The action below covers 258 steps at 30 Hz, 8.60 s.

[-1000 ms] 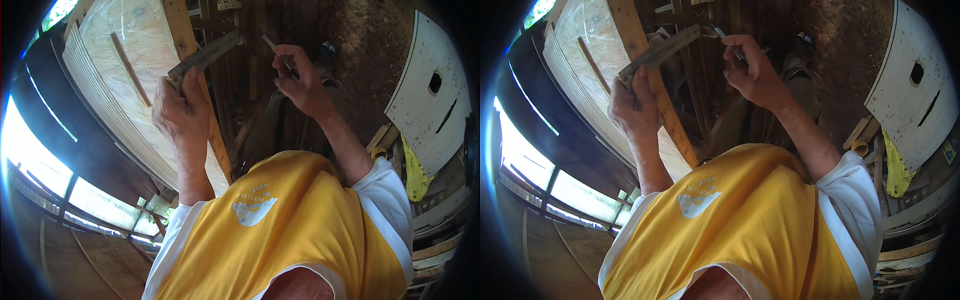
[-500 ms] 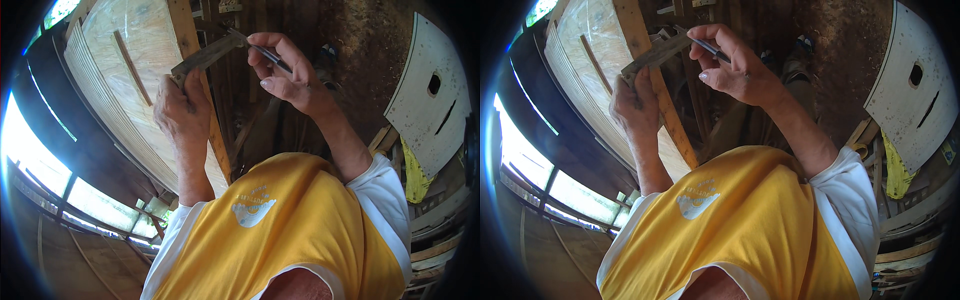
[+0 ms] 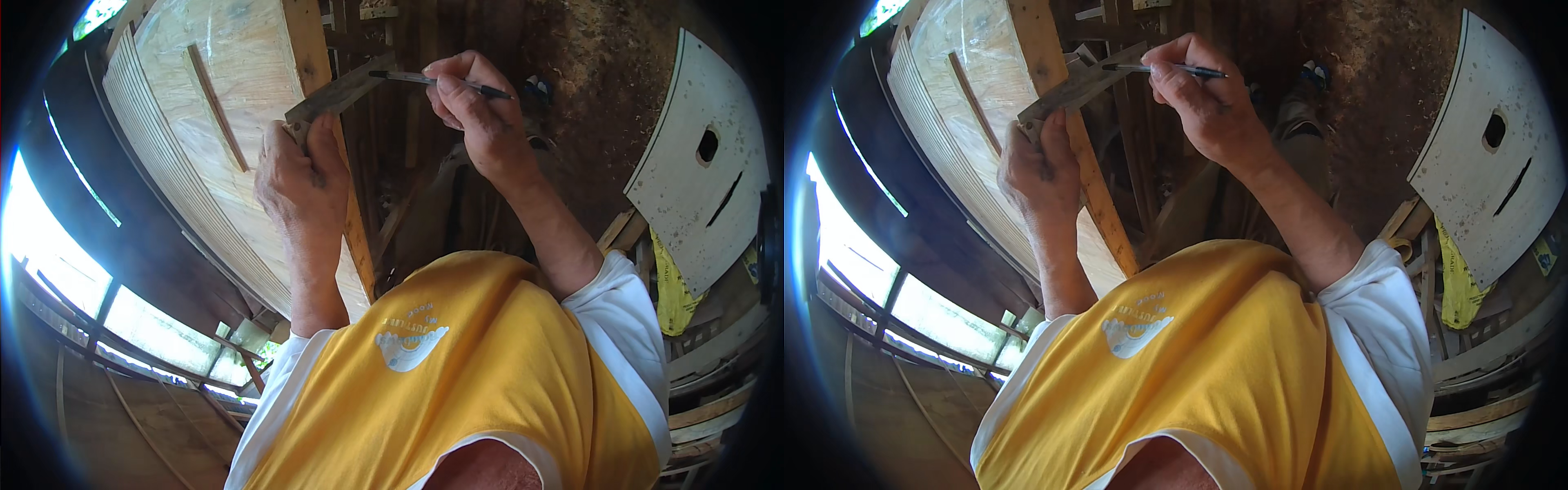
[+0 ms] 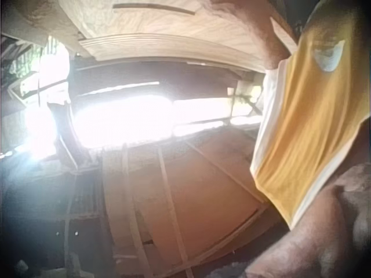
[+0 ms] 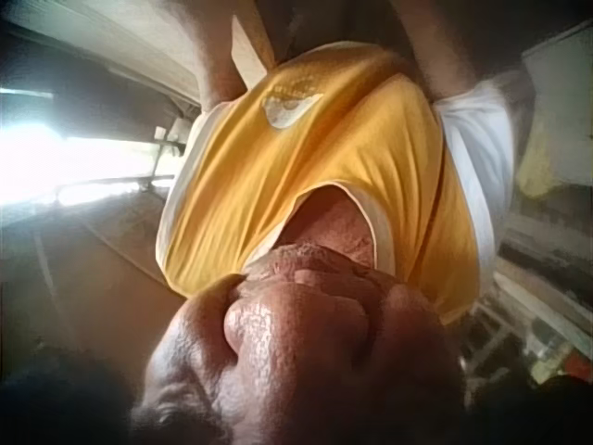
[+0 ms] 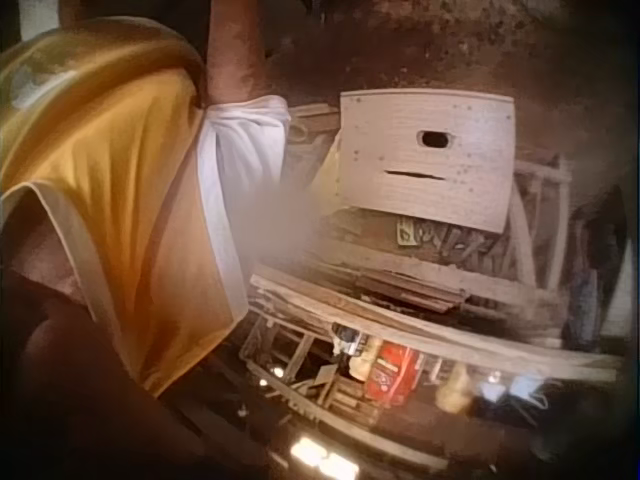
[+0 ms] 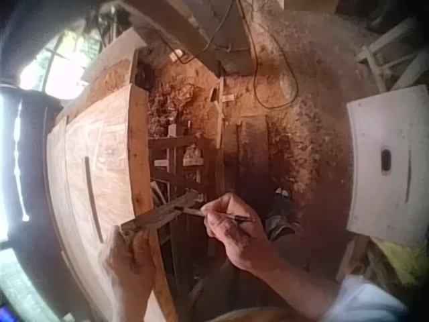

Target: The person picks up a square ruler and a pen, then uses them along with a small wooden block to measure and mark lines on a wooden structure.

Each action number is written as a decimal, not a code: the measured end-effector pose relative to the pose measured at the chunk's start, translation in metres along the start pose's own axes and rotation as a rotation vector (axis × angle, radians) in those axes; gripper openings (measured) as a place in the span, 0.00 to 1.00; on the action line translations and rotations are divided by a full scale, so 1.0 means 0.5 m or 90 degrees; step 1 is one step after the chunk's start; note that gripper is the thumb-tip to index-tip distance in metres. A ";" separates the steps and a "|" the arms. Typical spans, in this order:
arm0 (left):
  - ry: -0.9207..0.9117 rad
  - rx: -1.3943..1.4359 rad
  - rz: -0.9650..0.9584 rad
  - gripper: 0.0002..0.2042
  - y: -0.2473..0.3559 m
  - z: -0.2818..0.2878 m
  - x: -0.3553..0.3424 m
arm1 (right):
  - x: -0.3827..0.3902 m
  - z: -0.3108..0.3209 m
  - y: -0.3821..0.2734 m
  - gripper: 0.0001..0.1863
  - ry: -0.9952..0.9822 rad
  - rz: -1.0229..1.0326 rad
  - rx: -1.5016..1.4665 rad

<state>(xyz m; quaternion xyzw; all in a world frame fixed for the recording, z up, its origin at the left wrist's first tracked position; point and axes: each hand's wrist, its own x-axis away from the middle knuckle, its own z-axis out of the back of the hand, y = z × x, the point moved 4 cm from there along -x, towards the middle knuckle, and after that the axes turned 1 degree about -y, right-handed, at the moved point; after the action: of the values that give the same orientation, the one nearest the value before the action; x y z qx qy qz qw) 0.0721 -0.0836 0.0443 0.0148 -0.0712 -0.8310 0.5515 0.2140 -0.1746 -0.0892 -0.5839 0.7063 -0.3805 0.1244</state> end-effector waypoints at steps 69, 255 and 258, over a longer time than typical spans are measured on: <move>0.035 -0.034 -0.024 0.14 -0.003 -0.001 -0.001 | 0.124 -0.011 0.028 0.22 -0.135 0.109 0.469; -0.051 0.128 -0.027 0.09 -0.221 0.002 0.439 | 0.403 0.087 0.352 0.09 0.152 0.020 0.307; -0.062 0.057 -0.034 0.07 -0.225 -0.001 0.439 | 0.367 0.046 0.313 0.08 0.112 0.103 0.353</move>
<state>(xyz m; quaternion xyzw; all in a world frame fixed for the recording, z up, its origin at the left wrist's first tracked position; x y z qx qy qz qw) -0.1164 -0.2422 0.0405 0.0007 -0.1347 -0.8413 0.5235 0.0614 -0.3480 -0.1625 -0.4345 0.6278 -0.5967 0.2470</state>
